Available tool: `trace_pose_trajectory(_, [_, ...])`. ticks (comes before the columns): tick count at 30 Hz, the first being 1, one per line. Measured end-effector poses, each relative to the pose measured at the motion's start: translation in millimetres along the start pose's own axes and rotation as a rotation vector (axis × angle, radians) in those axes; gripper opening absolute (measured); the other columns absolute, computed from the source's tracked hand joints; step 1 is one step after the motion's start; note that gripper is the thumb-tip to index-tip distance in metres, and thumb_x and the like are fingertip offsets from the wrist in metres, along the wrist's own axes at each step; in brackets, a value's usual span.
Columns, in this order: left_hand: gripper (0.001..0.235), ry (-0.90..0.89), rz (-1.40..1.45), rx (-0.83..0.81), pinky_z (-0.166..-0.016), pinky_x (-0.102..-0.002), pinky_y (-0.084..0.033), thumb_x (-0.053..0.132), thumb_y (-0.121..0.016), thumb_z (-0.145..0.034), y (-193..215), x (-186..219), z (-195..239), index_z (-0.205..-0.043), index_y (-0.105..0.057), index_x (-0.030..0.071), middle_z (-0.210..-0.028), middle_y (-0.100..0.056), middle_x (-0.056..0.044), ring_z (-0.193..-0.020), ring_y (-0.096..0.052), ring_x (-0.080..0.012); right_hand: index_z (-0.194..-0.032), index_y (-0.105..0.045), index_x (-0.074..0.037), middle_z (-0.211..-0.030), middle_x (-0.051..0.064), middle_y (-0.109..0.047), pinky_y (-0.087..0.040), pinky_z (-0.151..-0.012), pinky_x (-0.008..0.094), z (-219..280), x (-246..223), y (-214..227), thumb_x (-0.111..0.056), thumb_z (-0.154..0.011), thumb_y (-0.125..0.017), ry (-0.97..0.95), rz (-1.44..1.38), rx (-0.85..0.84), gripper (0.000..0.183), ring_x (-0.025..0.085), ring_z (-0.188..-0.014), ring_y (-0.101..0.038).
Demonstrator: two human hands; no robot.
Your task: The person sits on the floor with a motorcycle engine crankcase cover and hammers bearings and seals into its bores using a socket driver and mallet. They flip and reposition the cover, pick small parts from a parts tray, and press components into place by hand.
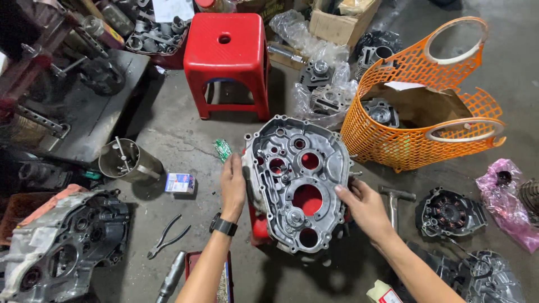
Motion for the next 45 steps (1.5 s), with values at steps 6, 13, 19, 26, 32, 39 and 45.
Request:
trace_pose_trajectory(6, [0.061,0.094,-0.005,-0.021,-0.109,-0.035,-0.042,0.044,-0.050,-0.103,-11.4,5.4,-1.4,-0.141,-0.055,-0.003,-0.139,-0.063,-0.022,-0.131,-0.059,-0.0285,-0.132,-0.067,0.007,-0.110,0.028,-0.072,-0.051,-0.079,0.046,0.9,-10.7,-8.5,-0.024,-0.099,-0.070,-0.206,0.190,0.015,0.046,0.038,-0.093,-0.066])
trace_pose_trajectory(13, [0.054,0.143,0.243,-0.011,-0.099,-0.036,-0.050,0.041,-0.045,-0.105,36.7,-50.6,22.0,-0.140,-0.056,0.001,-0.135,-0.065,-0.011,-0.124,-0.061,-0.0196,-0.127,-0.061,0.002,-0.126,0.016,-0.070,-0.056,-0.098,0.037,10.5,33.0,70.1,-0.030,-0.104,-0.047,-0.151,-0.292,0.095,0.041,0.021,-0.109,-0.073])
trace_pose_trajectory(19, [0.037,0.128,0.033,0.173,-0.088,-0.030,-0.057,0.026,-0.061,-0.103,160.8,-138.0,71.9,-0.129,-0.059,0.000,-0.120,-0.071,-0.008,-0.108,-0.069,-0.0153,-0.099,-0.073,0.010,-0.084,0.021,-0.079,-0.055,-0.073,0.040,57.8,127.6,132.6,-0.026,-0.102,-0.060,-0.300,0.384,-0.256,0.039,0.024,-0.076,-0.067])
trace_pose_trajectory(26, [0.022,0.116,-0.301,0.238,-0.079,-0.030,-0.057,0.014,-0.066,-0.099,225.6,-159.1,144.9,-0.114,-0.071,0.000,-0.098,-0.077,-0.010,-0.088,-0.072,-0.0158,-0.104,-0.082,-0.006,-0.082,0.004,-0.080,-0.060,-0.076,0.030,69.6,141.7,134.8,-0.039,-0.089,-0.073,-0.320,0.971,-0.559,0.037,0.013,-0.076,-0.070])
trace_pose_trajectory(32, [0.021,0.017,-0.274,0.182,-0.081,-0.032,-0.057,0.010,-0.066,-0.097,212.1,-164.3,175.3,-0.113,-0.071,-0.002,-0.102,-0.077,-0.013,-0.092,-0.073,-0.0165,-0.091,-0.082,0.000,-0.069,0.009,-0.072,-0.059,-0.068,0.034,90.0,115.9,79.8,-0.043,-0.094,-0.069,-0.544,0.968,-0.731,0.045,0.010,-0.069,-0.053])
trace_pose_trajectory(39, [0.021,-0.075,-0.474,0.003,-0.088,-0.042,-0.054,0.008,-0.069,-0.092,222.4,-173.1,200.2,-0.112,-0.067,0.003,-0.107,-0.069,-0.015,-0.100,-0.067,-0.0335,-0.098,-0.080,-0.005,-0.069,0.011,-0.074,-0.057,-0.066,0.037,107.7,176.7,51.4,-0.045,-0.089,-0.072,-0.385,1.041,-0.643,0.041,0.016,-0.063,-0.062])
trace_pose_trajectory(45, [0.053,-0.078,-0.982,-0.475,-0.091,-0.048,-0.048,0.010,-0.069,-0.080,221.2,-199.0,206.9,-0.132,-0.057,0.006,-0.123,-0.058,-0.015,-0.113,-0.054,-0.0367,-0.100,-0.078,-0.005,-0.088,0.016,-0.079,-0.058,-0.075,0.038,124.3,196.5,11.7,-0.042,-0.089,-0.070,-0.224,0.994,-0.622,0.040,0.025,-0.080,-0.075])
Point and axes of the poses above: each hand's wrist, its own z-axis away from the middle knuckle, its own y-axis out of the back of the hand, x = y × z, the point moved 3 cm from there along -z, towards the middle knuckle
